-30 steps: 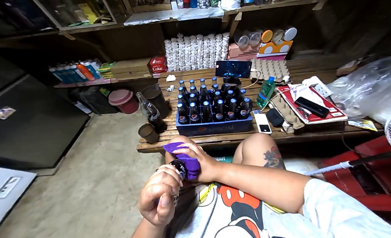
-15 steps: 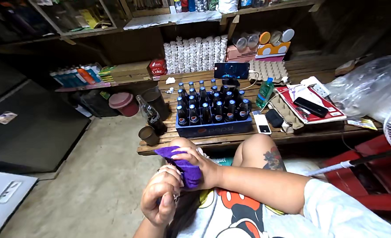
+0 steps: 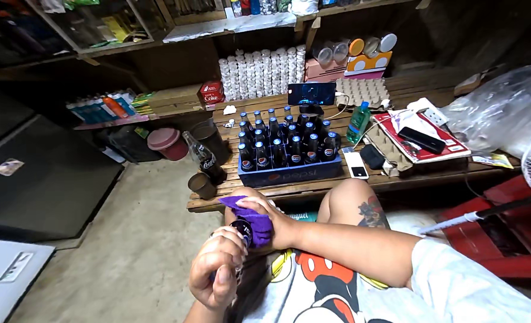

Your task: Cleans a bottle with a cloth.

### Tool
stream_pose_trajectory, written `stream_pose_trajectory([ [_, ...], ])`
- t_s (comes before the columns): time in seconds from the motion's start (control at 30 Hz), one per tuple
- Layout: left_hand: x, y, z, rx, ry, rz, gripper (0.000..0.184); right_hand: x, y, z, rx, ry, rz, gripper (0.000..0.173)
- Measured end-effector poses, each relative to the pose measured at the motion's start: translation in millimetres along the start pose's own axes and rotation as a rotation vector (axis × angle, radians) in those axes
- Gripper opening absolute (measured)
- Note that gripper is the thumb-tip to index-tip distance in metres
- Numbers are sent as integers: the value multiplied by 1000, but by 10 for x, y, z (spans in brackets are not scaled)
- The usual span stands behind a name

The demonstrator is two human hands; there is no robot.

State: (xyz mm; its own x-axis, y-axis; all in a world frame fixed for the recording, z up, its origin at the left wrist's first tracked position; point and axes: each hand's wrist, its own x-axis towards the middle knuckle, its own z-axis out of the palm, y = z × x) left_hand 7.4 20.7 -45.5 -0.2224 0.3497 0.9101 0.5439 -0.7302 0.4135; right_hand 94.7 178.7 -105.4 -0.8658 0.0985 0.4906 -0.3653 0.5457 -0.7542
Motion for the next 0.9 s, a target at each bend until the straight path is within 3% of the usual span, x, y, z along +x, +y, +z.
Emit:
stream_pose_trajectory([
  [0.17, 4, 1, -4, -12, 9, -1, 26, -8, -40, -2, -62, -19, 71, 119],
  [0.27, 6, -2, -5, -19, 27, -4, 26, -4, -80, -12, -32, -38, 112, 125],
  [0.43, 31, -29, -29, -67, 65, -12, 24, 24, -204, -19, 16, -42, 88, 118],
  [0.63, 56, -38, -43, -80, 105, -25, 23, 41, -446, -46, 75, -59, -67, 120],
  [0.9, 23, -41, -24, -56, 91, 4, 24, 31, -358, -30, 94, -20, -140, 88],
])
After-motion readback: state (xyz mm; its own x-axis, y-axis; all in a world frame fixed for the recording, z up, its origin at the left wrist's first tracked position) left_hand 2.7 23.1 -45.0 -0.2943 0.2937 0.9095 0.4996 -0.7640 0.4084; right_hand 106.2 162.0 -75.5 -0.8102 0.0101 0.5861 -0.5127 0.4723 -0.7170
